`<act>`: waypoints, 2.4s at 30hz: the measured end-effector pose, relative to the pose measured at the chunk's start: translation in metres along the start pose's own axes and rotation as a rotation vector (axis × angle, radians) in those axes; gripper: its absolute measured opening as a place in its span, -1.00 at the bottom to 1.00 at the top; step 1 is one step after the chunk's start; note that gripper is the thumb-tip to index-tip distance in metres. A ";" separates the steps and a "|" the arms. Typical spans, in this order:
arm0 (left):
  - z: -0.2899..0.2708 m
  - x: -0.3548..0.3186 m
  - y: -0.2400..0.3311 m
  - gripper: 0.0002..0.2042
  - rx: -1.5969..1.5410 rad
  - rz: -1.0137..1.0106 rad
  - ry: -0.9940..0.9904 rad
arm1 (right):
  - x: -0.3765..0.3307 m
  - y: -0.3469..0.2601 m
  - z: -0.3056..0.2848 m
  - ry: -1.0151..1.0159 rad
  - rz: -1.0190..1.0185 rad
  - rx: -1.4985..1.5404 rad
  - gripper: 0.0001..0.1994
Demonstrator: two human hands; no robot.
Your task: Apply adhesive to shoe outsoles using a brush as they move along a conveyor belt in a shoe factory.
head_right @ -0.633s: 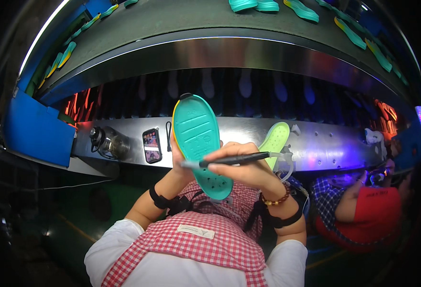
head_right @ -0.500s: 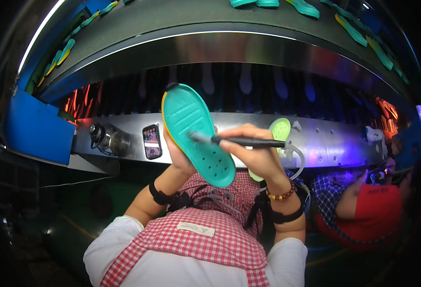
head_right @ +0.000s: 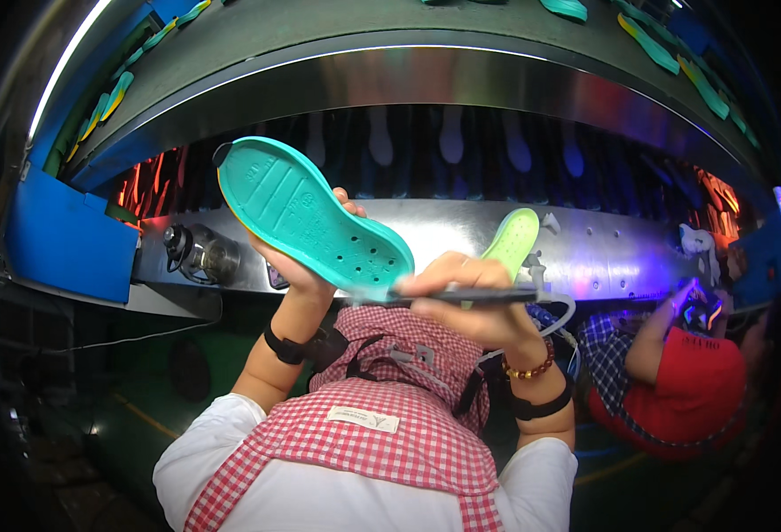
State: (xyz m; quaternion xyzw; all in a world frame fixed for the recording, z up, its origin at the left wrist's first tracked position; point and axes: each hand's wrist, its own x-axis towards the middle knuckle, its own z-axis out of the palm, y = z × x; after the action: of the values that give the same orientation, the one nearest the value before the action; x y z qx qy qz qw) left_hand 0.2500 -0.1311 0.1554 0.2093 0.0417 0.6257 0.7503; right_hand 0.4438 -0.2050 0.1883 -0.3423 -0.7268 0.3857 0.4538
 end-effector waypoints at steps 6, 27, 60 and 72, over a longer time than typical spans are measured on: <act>0.000 0.002 0.007 -0.09 0.058 0.022 -0.080 | -0.007 -0.002 0.000 -0.099 -0.032 0.039 -0.78; -0.007 -0.026 0.007 -0.45 0.113 -0.335 -0.039 | -0.004 -0.021 0.013 -0.010 0.229 0.283 -0.80; 0.014 -0.011 0.075 -0.45 0.713 -0.797 -0.331 | -0.020 -0.014 -0.014 -0.138 0.011 -0.095 -0.79; -0.027 -0.019 -0.015 -0.04 -0.116 -0.599 0.090 | -0.005 0.000 0.010 0.226 0.314 0.082 -0.83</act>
State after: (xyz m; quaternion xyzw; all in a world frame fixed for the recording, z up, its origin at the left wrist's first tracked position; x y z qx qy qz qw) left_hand 0.2506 -0.1440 0.1212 0.1167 0.0986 0.3867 0.9094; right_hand 0.4366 -0.2118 0.1831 -0.4736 -0.5926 0.4401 0.4805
